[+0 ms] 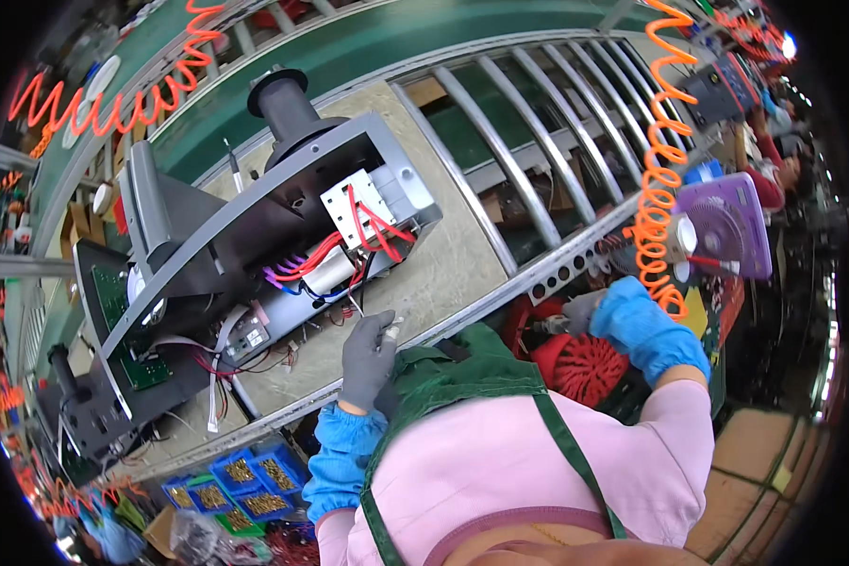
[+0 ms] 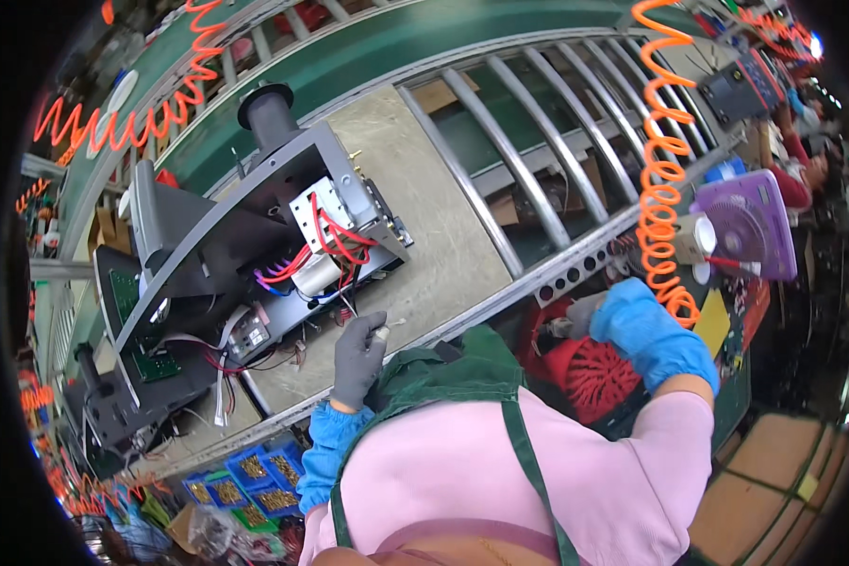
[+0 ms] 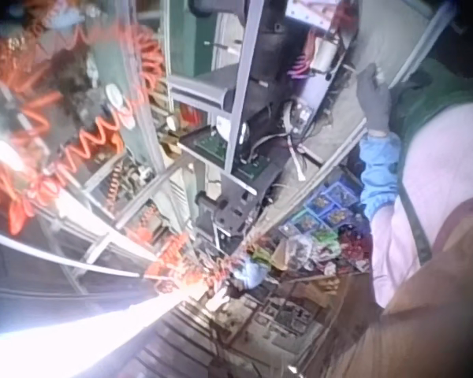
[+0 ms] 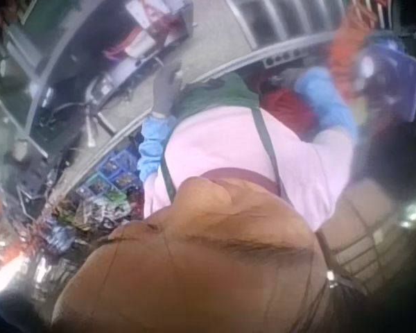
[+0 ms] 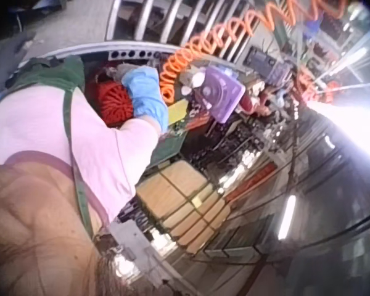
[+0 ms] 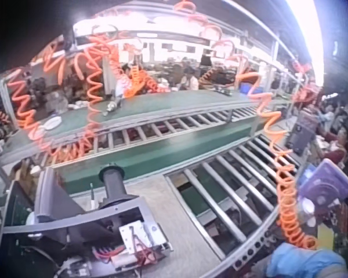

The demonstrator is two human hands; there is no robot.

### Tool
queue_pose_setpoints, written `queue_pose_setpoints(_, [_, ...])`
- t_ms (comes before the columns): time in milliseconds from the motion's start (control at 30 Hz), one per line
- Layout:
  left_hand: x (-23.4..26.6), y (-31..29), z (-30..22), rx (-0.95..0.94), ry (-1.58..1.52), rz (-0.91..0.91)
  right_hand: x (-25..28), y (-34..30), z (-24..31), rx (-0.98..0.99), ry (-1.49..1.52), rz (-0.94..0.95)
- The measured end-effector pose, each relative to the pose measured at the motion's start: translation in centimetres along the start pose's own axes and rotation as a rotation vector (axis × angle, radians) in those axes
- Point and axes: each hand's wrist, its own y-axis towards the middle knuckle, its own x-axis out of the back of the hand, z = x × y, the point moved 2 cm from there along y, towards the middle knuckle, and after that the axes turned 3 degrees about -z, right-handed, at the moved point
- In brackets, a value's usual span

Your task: Assemble electronic components and wire a PCB into a metal chassis on a production line.

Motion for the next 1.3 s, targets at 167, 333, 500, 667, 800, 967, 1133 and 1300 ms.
queue_pose_setpoints(167, [3.1, -1.3, 1.2, -0.075, 0.107, 0.122, -5.2, 11.0, 1.3, -0.166, 0.075, -0.276])
queue_pose_setpoints(333, [5.6, -2.9, 3.7, -0.042, 0.167, 0.116, 1.2, 3.7, 7.2, -0.165, -0.004, -0.54])
queue_pose_setpoints(500, [8.8, -4.7, 5.2, 0.042, 0.159, 0.053, 5.0, 2.8, 10.6, -0.152, 0.017, -0.532])
queue_pose_setpoints(667, [18.4, -8.9, 19.1, 0.558, 0.103, -0.631, 6.2, 7.8, 11.3, -0.09, 0.575, -0.862])
queue_pose_setpoints(800, [21.7, -5.7, 17.3, 0.387, 0.068, -0.77, 13.4, 2.7, 18.3, 0.391, 1.034, -1.255])
queue_pose_setpoints(967, [21.8, -4.6, 16.8, 0.369, 0.089, -0.706, 16.8, 1.0, 22.2, 0.55, 0.858, -1.253])
queue_pose_setpoints(1133, [22.6, -4.3, 15.0, 0.392, 0.126, -0.675, 17.7, 5.3, 20.3, 0.622, 0.657, -1.098])
queue_pose_setpoints(1300, [23.2, -4.0, 13.5, 0.387, 0.151, -0.638, 18.5, 1.9, 21.1, 0.665, 0.747, -1.167])
